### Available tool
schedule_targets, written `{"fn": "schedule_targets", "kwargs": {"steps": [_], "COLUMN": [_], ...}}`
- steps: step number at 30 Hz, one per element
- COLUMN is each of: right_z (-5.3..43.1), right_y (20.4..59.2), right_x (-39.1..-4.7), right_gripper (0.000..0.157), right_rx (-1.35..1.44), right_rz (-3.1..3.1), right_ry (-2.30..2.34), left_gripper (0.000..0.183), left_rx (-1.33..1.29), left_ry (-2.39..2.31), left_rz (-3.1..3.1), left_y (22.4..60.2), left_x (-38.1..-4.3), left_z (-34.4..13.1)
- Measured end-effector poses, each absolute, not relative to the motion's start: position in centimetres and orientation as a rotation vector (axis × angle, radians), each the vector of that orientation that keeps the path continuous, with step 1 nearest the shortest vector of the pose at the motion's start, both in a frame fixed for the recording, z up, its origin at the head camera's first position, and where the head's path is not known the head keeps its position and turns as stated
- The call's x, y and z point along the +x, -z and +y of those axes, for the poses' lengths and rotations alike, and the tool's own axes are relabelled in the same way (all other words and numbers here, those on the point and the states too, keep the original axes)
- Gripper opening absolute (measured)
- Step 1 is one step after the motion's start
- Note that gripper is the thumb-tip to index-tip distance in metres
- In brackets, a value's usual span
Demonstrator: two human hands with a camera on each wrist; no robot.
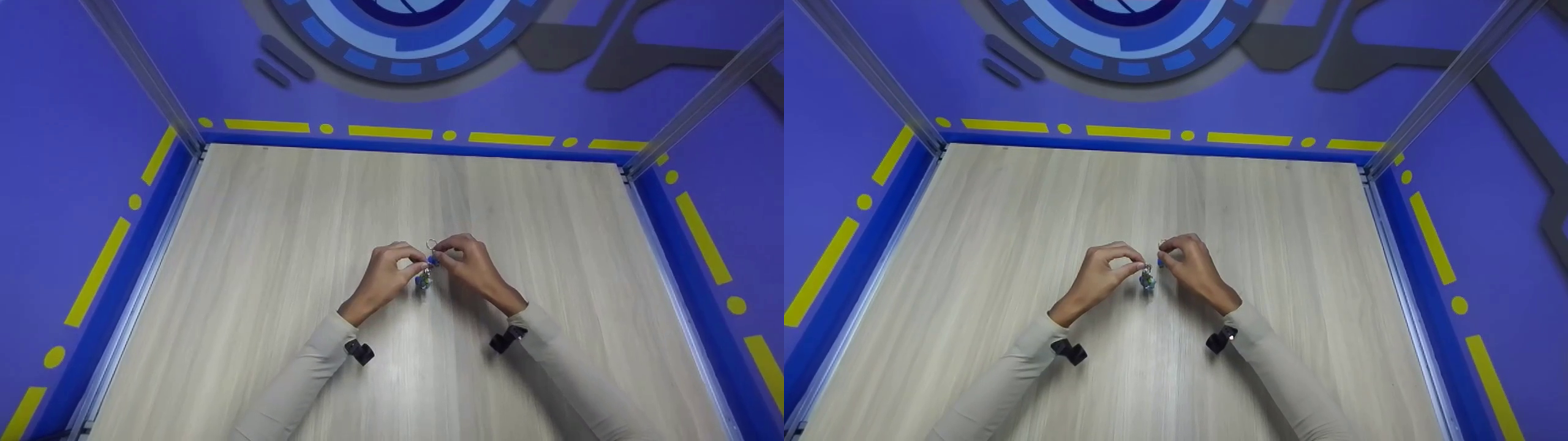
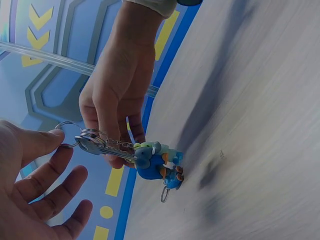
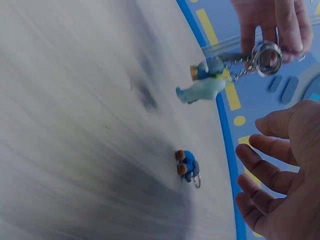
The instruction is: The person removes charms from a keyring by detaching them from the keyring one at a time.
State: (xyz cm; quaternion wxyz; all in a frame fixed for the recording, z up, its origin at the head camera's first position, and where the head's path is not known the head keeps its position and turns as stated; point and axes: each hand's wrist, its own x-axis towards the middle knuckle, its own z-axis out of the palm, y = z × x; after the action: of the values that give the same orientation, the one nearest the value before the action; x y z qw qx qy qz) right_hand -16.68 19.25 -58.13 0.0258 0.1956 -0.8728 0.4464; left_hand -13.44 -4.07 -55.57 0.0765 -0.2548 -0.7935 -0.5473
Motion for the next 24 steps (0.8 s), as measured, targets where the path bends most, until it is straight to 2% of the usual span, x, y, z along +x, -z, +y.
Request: {"fn": "schedule_targets", "kwargs": {"steps": [15,24], "right_z": [19.0,18.8], "right_y": [56.8,57.0], "right_x": [-14.0,-13.5], "right_gripper": [0.011,0.011], "right_rx": [0.797,0.807], "right_rz": [-2.627,-2.641], "right_ry": [-1.422,-1.423], "left_gripper": [0.005,0.007], "left_rx": [-0.763,-0.757], "left_ry": [1.675,1.652], "left_rz": [-2.370,-2.374], "left_y": [55.6,55.2], "left_x": [-13.5,-13.3], "left_z": [-4.2,-4.1]}}
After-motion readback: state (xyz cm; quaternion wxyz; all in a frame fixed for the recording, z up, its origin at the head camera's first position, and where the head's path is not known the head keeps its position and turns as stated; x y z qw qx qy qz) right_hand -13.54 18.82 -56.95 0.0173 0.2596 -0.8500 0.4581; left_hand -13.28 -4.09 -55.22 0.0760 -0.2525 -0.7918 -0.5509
